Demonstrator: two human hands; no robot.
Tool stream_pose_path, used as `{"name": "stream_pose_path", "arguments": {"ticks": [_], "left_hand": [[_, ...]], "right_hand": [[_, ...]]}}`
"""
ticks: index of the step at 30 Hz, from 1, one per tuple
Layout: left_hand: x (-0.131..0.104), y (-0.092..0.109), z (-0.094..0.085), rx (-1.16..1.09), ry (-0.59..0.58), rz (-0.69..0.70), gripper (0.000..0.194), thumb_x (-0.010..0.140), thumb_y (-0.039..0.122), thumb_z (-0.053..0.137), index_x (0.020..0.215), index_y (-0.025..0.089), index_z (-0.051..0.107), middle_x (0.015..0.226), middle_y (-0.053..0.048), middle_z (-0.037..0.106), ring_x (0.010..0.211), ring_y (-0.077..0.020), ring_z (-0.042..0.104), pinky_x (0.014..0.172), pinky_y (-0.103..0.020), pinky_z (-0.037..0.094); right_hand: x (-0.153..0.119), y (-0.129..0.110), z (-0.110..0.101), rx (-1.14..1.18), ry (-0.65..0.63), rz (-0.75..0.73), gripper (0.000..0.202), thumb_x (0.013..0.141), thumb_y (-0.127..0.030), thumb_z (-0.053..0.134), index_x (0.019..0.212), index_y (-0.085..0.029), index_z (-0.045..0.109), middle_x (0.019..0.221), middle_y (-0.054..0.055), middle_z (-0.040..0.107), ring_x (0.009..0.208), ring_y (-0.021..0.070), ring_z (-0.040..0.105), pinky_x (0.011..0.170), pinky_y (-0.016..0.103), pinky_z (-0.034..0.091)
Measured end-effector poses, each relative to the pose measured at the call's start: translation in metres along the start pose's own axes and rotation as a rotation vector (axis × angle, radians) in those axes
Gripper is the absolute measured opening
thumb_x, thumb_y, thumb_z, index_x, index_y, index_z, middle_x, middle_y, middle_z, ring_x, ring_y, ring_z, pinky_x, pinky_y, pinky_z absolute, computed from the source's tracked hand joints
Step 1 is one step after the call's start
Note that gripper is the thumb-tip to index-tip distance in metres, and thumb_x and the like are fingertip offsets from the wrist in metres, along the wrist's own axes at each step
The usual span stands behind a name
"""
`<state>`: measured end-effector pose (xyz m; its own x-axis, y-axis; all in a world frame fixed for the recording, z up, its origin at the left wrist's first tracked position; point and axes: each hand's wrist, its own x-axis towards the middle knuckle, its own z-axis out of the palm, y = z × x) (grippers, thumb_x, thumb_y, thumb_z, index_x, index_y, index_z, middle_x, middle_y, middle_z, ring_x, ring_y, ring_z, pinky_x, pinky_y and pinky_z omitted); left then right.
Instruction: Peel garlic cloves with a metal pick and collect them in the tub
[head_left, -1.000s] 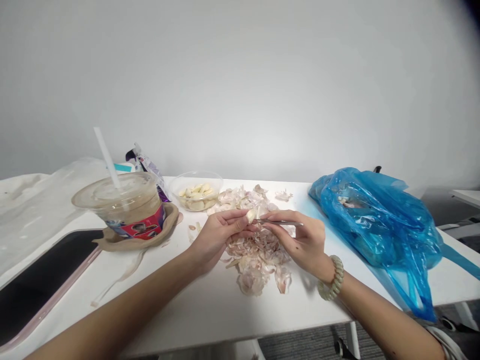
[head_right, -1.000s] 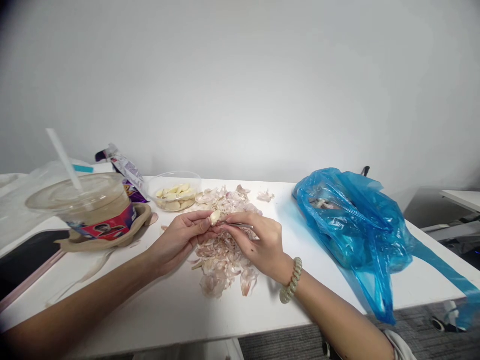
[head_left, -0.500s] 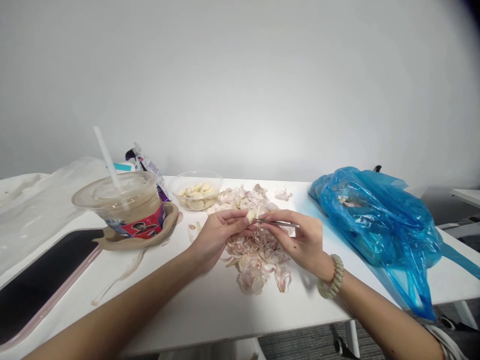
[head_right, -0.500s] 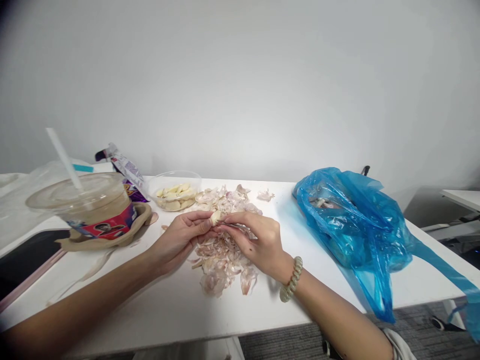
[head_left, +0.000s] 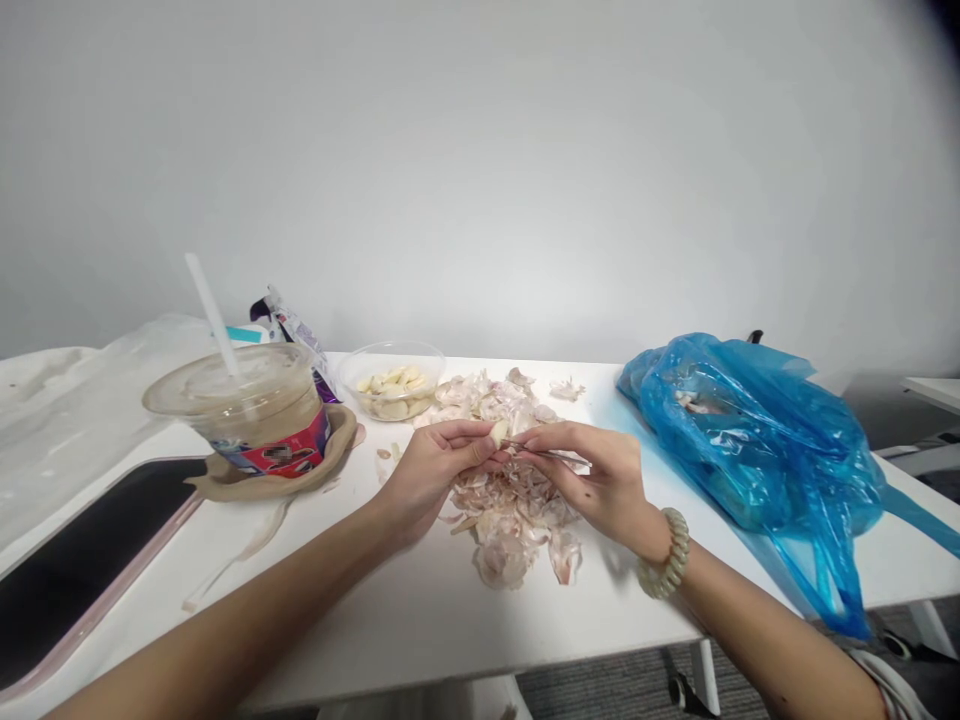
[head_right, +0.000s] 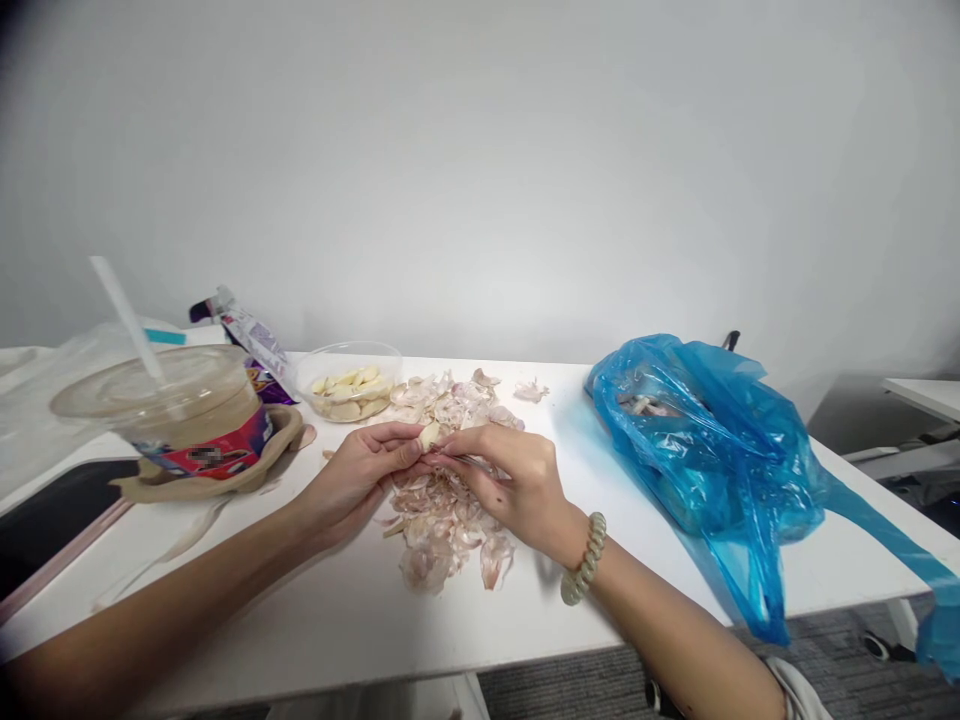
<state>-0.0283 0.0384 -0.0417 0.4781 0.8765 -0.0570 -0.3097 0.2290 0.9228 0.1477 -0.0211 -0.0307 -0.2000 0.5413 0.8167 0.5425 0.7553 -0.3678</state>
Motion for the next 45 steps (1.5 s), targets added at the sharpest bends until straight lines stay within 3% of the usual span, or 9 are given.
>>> {"name": "stream_pose_path", "arguments": {"ticks": [15, 33, 40, 45], "left_hand": [[0.0016, -0.0020, -0.0021, -0.039, -0.026, -0.008, 0.019, 0.063, 0.020, 0.078, 0.078, 0.013, 0.069, 0.068, -0.004, 0.074, 0.065, -0.0115, 0.069, 0.068, -0.017, 0.055], [0.0029, -0.0044, -0.0053, -0.049, -0.053, -0.008, 0.022, 0.067, 0.020, 0.076, 0.085, 0.012, 0.066, 0.076, -0.007, 0.074, 0.071, -0.0133, 0.069, 0.073, -0.020, 0.055], [0.0028, -0.0010, -0.0036, -0.094, -0.070, 0.002, 0.014, 0.073, 0.016, 0.070, 0.085, 0.012, 0.065, 0.076, -0.006, 0.073, 0.073, -0.0113, 0.067, 0.075, -0.019, 0.054], [0.0021, -0.0002, -0.0024, -0.106, -0.097, -0.007, 0.016, 0.073, 0.017, 0.071, 0.086, 0.011, 0.065, 0.078, -0.007, 0.072, 0.075, -0.0122, 0.067, 0.078, -0.021, 0.054]], "right_hand": [[-0.0028, 0.0022, 0.0036, 0.006, 0.062, -0.008, 0.012, 0.077, -0.013, 0.066, 0.085, -0.022, 0.064, 0.081, 0.001, 0.074, 0.075, 0.0153, 0.070, 0.064, 0.026, 0.058], [-0.0044, 0.0026, 0.0039, 0.048, 0.031, -0.026, 0.013, 0.077, -0.011, 0.065, 0.086, -0.020, 0.065, 0.084, 0.003, 0.074, 0.077, 0.0157, 0.070, 0.065, 0.027, 0.058], [-0.0024, 0.0009, 0.0050, -0.014, 0.139, -0.107, 0.019, 0.074, -0.009, 0.069, 0.090, -0.019, 0.063, 0.082, 0.003, 0.074, 0.076, 0.0147, 0.070, 0.065, 0.025, 0.059], [-0.0008, 0.0000, 0.0047, -0.036, 0.122, -0.160, 0.020, 0.074, -0.006, 0.068, 0.090, -0.016, 0.063, 0.085, 0.006, 0.074, 0.079, 0.0141, 0.070, 0.069, 0.024, 0.059]]}}
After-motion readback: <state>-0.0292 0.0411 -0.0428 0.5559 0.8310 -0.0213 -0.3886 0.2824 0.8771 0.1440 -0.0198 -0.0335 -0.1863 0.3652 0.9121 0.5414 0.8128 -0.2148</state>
